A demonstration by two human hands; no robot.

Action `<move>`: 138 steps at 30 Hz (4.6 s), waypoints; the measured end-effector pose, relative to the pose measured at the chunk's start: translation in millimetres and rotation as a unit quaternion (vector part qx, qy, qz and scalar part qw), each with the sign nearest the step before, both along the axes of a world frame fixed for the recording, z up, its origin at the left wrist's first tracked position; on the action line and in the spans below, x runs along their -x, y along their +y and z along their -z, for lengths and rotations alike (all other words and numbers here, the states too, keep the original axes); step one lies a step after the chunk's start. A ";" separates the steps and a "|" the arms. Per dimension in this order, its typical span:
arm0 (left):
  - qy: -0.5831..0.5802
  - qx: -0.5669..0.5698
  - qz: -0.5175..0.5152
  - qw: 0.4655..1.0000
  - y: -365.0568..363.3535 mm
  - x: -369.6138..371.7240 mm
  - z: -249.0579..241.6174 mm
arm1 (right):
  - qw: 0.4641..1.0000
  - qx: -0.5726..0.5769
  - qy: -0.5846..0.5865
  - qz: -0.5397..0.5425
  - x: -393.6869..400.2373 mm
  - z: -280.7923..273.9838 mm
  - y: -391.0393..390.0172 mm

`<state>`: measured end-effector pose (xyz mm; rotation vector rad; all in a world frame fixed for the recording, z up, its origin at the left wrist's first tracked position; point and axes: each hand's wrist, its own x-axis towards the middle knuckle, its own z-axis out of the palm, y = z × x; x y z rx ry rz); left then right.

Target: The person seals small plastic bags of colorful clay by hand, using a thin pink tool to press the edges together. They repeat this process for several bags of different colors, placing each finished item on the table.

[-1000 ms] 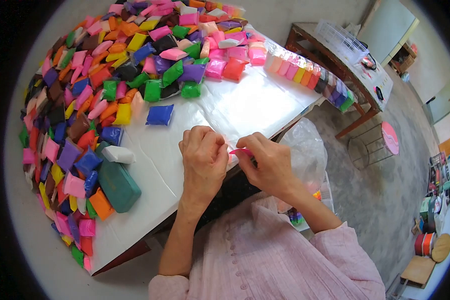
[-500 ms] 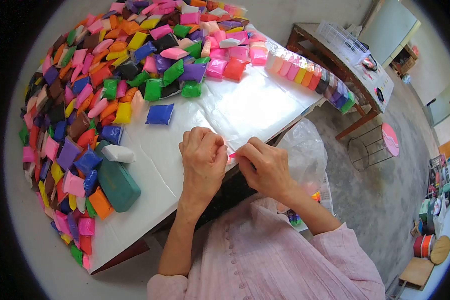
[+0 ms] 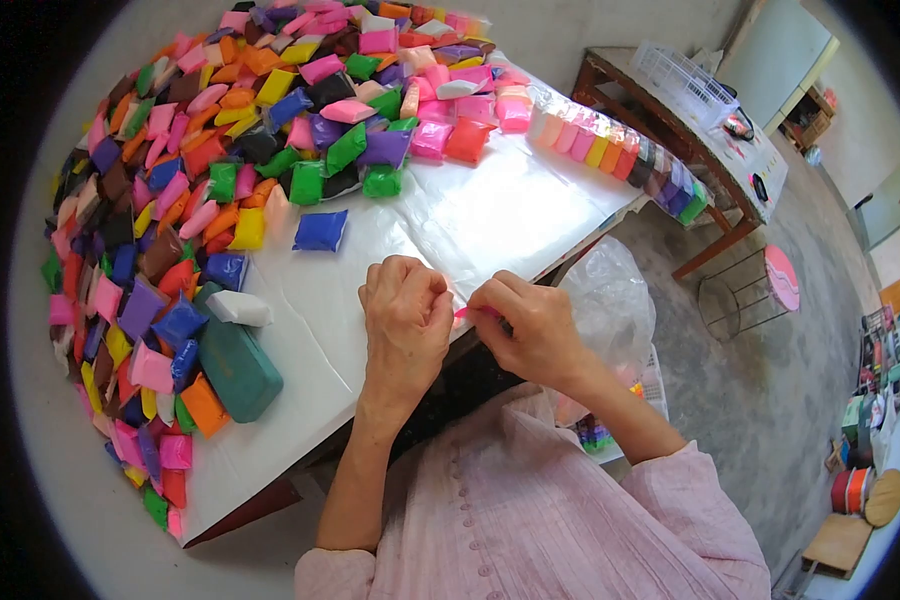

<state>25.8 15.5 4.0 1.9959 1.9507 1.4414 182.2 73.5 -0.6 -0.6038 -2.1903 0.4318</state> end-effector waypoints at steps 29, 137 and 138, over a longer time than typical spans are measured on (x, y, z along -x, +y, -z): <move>0.006 0.018 -0.005 1.000 -2.5 -1.9 -4.2 | 0.999 0.004 -0.029 -0.036 -6.5 -1.4 2.0; -0.084 -0.034 -0.004 0.996 -8.9 -0.3 -8.4 | 0.982 0.180 0.061 0.017 13.3 -16.7 -12.3; -0.080 -0.030 -0.004 0.996 -9.7 -0.1 -8.6 | 0.983 0.172 0.055 0.016 14.7 -13.9 -11.0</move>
